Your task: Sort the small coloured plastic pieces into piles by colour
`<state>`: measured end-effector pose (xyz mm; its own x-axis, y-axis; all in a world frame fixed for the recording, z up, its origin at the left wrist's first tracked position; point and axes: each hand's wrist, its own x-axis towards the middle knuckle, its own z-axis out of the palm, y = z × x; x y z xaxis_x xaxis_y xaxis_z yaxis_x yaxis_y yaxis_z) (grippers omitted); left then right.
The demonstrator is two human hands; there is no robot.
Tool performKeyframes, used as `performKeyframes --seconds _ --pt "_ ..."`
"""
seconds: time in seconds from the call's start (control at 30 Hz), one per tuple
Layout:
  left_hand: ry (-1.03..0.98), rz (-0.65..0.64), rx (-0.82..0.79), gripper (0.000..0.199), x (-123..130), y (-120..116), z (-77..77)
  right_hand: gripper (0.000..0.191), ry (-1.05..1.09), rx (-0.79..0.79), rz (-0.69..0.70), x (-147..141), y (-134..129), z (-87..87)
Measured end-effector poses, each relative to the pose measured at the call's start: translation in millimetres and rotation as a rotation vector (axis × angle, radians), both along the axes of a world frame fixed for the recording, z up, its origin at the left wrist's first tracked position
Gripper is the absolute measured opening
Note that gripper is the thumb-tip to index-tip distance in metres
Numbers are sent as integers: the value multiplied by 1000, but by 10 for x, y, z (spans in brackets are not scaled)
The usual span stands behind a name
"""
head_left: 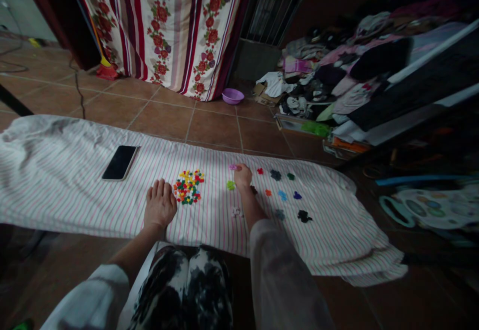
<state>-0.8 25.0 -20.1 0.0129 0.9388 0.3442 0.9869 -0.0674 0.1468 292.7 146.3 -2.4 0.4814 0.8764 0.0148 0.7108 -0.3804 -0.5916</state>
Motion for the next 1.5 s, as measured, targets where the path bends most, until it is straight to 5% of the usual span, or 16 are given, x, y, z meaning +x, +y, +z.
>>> performKeyframes --seconds 0.8,1.23,1.5 --pt "-13 5 -33 47 4 -8 23 36 -23 197 120 -73 -134 34" --pt "-44 6 -20 46 -8 -6 7 36 2 346 618 -977 -719 -70" --pt "-39 1 -33 47 -10 -10 12 34 -118 410 876 -1114 -1035 -113"
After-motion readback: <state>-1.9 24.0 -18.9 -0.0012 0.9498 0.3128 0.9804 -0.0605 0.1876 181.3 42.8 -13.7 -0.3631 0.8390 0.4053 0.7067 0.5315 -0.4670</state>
